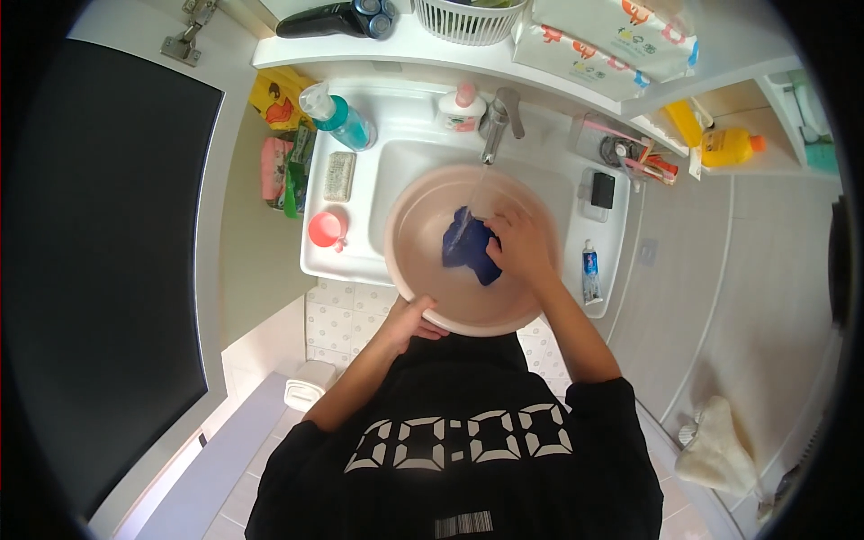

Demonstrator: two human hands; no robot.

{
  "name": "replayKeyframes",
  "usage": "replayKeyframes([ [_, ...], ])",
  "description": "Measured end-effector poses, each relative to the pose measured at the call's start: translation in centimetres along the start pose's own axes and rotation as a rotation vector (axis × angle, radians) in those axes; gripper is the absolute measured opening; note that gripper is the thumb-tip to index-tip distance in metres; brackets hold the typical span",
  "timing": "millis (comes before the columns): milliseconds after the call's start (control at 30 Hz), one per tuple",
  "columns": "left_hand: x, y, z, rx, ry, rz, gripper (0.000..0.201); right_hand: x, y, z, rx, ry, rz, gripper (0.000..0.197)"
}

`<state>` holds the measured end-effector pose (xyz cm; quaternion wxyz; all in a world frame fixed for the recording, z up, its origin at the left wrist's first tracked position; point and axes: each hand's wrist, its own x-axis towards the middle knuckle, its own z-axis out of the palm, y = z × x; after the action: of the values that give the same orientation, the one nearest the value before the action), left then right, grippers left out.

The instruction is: The person fills a basin with water at the sink, rubs a bar of soap onto a cloth, lathers the cloth by hand, and empties and refills the basin to rinse the cloth under running water.

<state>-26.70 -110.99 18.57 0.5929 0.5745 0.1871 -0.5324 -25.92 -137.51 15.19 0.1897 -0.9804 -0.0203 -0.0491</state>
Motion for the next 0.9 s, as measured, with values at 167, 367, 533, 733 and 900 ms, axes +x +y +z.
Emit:
replayKeyframes([
  [167,0.3,-0.1,-0.7,-0.066,0.05,-0.008,0.061,-2.3,-0.7,-1.7,0.038,-0.027,0.186,0.038],
  [367,1.5,1.3,-0.7,-0.036,0.126,0.01,0.059,-8.0,2.8,4.0,0.312,0.226,0.407,0.061],
  [533,3.5,1.5,-1.4,-0.02,0.066,-0.017,0.058,-9.6,4.1,9.0,0.812,0.266,0.719,0.062],
  [733,4.3,2.7,-1.5,0.041,0.128,-0.023,0.061,-6.7,1.3,6.8,0.97,0.364,0.768,0.063],
  [900,5.2,3.2,-1.2,0.079,0.121,-0.031,0.063,-6.6,2.5,8.2,0.935,0.329,0.839,0.062],
])
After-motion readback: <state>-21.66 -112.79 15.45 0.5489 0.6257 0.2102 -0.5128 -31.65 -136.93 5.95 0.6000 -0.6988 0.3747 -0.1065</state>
